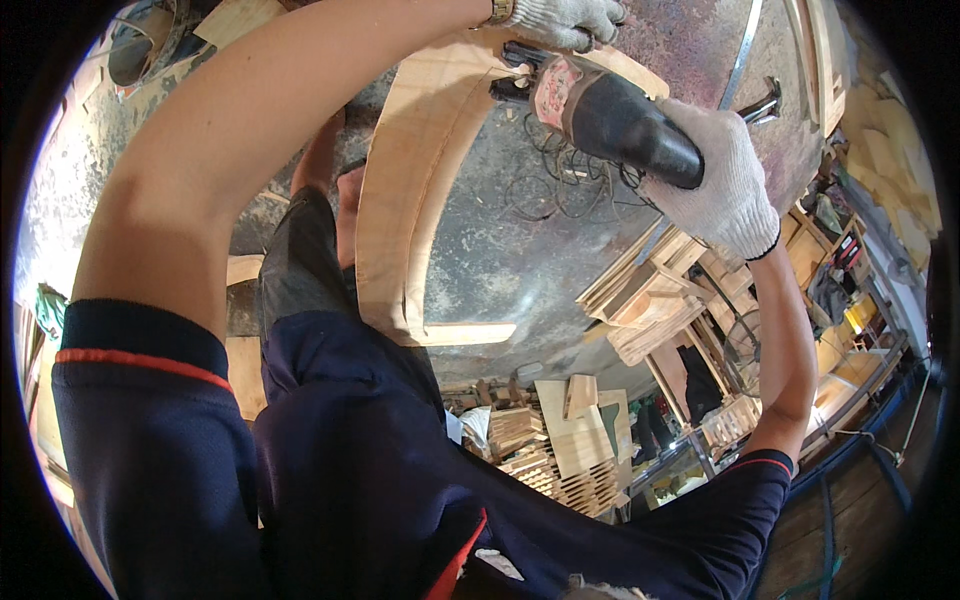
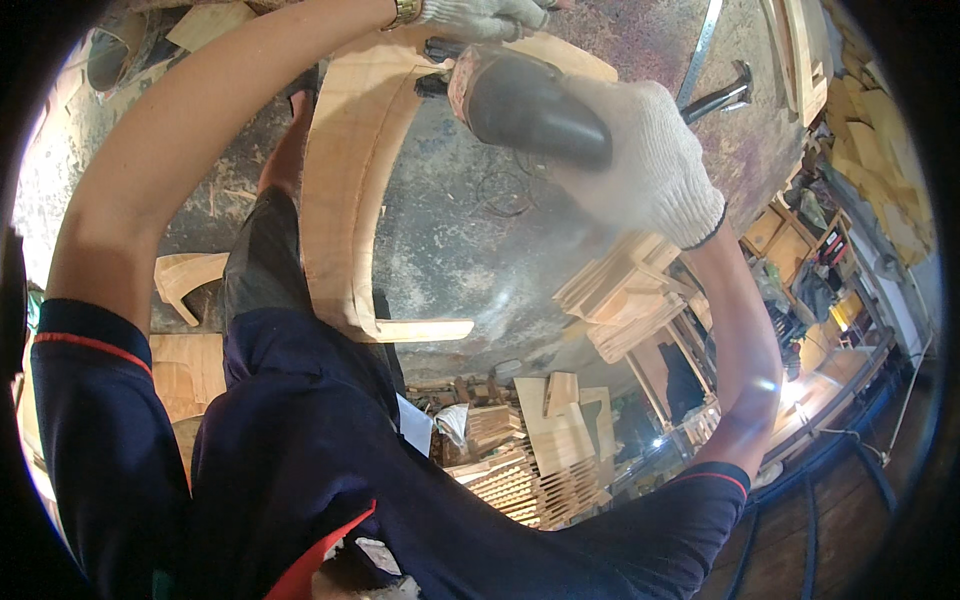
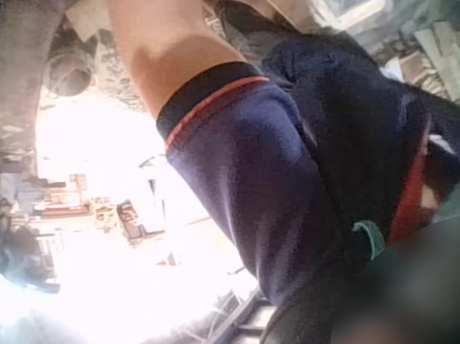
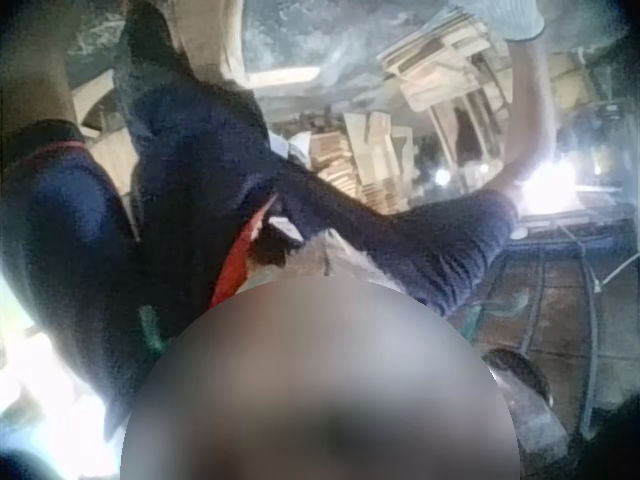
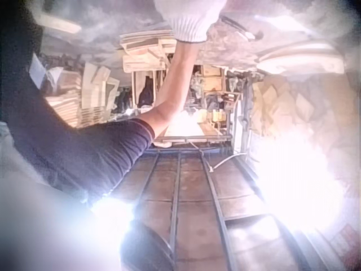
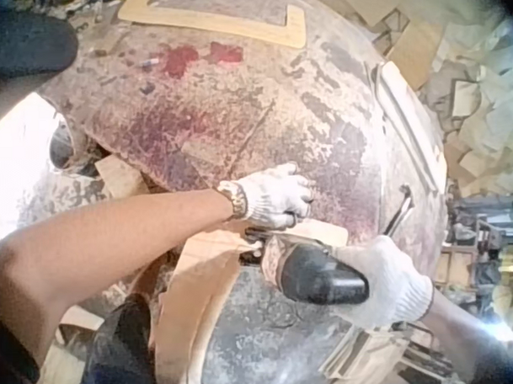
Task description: The person measures and marks a U-shaped wooden piece with a ruler and marker, then uses a handheld power sander to smooth its edges and surfaces. The person flips the piece to work on different sides and continues sanding until the clip ends.
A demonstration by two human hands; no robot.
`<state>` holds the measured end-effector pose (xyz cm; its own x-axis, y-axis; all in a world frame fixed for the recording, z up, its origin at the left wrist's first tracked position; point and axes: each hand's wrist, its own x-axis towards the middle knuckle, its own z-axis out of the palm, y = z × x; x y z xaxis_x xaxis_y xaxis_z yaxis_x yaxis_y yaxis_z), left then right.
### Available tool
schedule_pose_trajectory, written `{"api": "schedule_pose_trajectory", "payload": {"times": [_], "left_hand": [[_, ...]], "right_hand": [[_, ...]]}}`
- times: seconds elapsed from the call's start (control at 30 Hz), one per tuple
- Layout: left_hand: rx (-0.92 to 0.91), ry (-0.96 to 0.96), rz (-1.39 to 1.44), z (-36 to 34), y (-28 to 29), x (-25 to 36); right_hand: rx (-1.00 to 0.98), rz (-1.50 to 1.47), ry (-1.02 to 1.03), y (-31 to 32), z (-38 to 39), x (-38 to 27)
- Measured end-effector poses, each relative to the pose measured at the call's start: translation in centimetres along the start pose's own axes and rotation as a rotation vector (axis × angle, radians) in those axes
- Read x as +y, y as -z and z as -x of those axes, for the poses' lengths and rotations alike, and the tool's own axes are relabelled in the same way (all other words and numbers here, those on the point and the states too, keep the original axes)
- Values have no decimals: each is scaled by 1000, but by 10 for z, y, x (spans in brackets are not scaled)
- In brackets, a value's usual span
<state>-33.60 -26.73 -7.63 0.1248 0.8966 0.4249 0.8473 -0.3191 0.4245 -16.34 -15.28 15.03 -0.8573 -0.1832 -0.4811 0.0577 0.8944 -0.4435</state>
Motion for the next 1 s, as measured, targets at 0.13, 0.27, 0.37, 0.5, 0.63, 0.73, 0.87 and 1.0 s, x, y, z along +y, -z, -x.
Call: {"api": "schedule_pose_trajectory", "payload": {"times": [0.13,0.27,0.37,0.5,0.63,0.73,0.87,1.0], "left_hand": [[-36,20,11,0,-2,0],[14,4,-1,1,-4,0],[-16,24,-4,0,-3,0],[-4,35,-7,0,-2,2],[-7,31,8,0,1,4],[-59,51,-1,-1,2,5],[-43,39,-11,-1,3,6],[-65,50,-15,-1,0,5]], "right_hand": [[-129,54,-89,4,0,-1],[7,-14,11,-2,-2,1],[-3,-4,-2,-3,-1,1],[-3,0,-7,-2,-1,0],[-6,-4,-26,-2,-2,-1],[-34,-3,-78,-2,-2,-3],[-16,-13,-22,-2,-4,-5],[-65,6,-23,2,-5,-8]]}}
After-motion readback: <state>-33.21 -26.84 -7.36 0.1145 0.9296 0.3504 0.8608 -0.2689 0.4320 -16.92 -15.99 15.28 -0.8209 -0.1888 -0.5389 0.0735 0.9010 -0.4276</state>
